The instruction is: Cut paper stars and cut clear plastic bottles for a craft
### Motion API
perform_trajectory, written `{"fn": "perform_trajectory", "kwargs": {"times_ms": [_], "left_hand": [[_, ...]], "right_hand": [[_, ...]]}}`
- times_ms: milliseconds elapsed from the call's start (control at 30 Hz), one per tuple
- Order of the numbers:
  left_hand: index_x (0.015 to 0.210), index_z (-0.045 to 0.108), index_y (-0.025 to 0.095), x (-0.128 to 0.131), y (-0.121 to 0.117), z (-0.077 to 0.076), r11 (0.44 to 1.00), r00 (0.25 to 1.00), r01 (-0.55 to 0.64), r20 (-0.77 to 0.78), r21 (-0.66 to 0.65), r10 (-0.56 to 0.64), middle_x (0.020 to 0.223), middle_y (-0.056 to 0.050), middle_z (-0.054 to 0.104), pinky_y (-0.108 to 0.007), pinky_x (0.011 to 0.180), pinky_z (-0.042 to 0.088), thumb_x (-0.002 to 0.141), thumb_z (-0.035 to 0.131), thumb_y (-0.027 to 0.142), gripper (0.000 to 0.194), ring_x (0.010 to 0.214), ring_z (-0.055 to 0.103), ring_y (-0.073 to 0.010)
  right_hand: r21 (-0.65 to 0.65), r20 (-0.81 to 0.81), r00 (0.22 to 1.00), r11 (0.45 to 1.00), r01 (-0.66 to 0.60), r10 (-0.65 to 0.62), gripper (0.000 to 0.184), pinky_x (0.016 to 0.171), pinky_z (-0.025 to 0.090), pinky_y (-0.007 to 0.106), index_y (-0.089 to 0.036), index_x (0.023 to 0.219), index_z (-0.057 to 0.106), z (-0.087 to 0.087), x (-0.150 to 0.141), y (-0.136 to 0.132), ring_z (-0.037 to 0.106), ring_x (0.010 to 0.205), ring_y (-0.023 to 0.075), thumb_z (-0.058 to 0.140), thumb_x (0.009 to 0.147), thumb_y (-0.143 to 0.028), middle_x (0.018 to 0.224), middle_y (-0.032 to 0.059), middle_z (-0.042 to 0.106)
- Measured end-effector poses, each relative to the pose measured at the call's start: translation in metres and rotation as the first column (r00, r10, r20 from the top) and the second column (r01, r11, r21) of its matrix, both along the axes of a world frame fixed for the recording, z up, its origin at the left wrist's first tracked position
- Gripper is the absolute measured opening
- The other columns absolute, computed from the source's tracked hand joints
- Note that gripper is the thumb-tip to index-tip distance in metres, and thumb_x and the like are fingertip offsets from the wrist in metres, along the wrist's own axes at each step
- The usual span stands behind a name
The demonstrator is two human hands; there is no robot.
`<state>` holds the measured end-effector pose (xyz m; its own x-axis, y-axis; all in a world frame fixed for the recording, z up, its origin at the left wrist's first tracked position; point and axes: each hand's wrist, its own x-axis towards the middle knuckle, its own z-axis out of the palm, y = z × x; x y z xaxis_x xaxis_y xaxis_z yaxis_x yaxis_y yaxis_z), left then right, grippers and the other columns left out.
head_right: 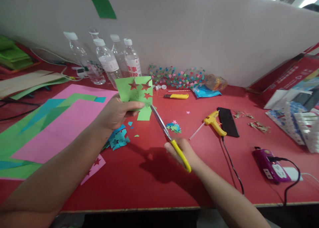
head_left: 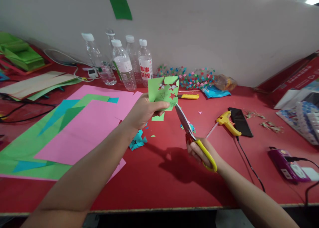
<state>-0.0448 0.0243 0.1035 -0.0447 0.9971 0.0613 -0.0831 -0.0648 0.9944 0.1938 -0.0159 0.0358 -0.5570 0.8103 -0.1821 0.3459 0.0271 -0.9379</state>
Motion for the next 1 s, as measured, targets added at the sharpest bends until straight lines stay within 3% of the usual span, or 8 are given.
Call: {"fn": "perform_trajectory", "kwargs": {"times_ms": [533, 633, 767, 1000], "left_hand": [[0.063, 0.063, 0.016, -0.004, 0.001, 0.002, 0.996, 0.996, 0.080, 0.034, -0.036, -0.079, 0.053, 0.002, 0.056, -0.019, 0.041, 0.035, 0.062, 0.074, 0.025, 0.015, 0.043, 0.044, -0.0055], [0.063, 0.064, 0.016, -0.005, 0.001, 0.002, 0.985, 0.978, 0.165, 0.138, -0.043, -0.158, 0.054, 0.001, 0.059, -0.019, 0.040, 0.032, 0.062, 0.073, 0.025, 0.013, 0.041, 0.042, -0.0047], [0.074, 0.072, 0.016, 0.003, -0.002, -0.001, 0.975, 0.943, 0.219, 0.247, 0.045, -0.223, 0.065, -0.004, 0.067, -0.022, 0.052, 0.044, 0.067, 0.071, 0.027, 0.013, 0.054, 0.054, -0.0089], [0.075, 0.069, 0.016, 0.029, -0.011, -0.013, 0.990, 0.984, 0.052, 0.161, 0.134, -0.073, 0.071, -0.003, 0.067, -0.023, 0.057, 0.047, 0.077, 0.068, 0.032, 0.016, 0.063, 0.060, -0.0106]], "right_hand": [[-0.066, 0.046, 0.992, 0.990, 0.122, -0.120, 0.040, 0.035, 0.032, 0.022, -0.022, 0.060, 0.046, -0.002, -0.008, -0.004, 0.037, 0.030, 0.0066, 0.049, 0.079, -0.057, 0.044, -0.0031, 0.050], [-0.035, -0.021, 0.989, 0.989, 0.147, -0.147, 0.045, 0.038, 0.037, 0.024, -0.024, 0.057, 0.045, 0.000, -0.009, -0.005, 0.040, 0.032, 0.0097, 0.046, 0.080, -0.062, 0.037, -0.0047, 0.042], [0.007, -0.103, 0.979, 0.984, 0.178, -0.176, 0.051, 0.045, 0.044, 0.027, -0.025, 0.056, 0.044, -0.001, -0.011, -0.005, 0.040, 0.032, 0.0109, 0.041, 0.082, -0.068, 0.032, -0.0054, 0.036], [-0.023, -0.038, 0.988, 0.989, 0.149, -0.150, 0.048, 0.038, 0.038, 0.024, -0.023, 0.058, 0.044, 0.000, -0.013, -0.008, 0.039, 0.030, 0.0088, 0.045, 0.082, -0.065, 0.035, -0.0052, 0.042]]}}
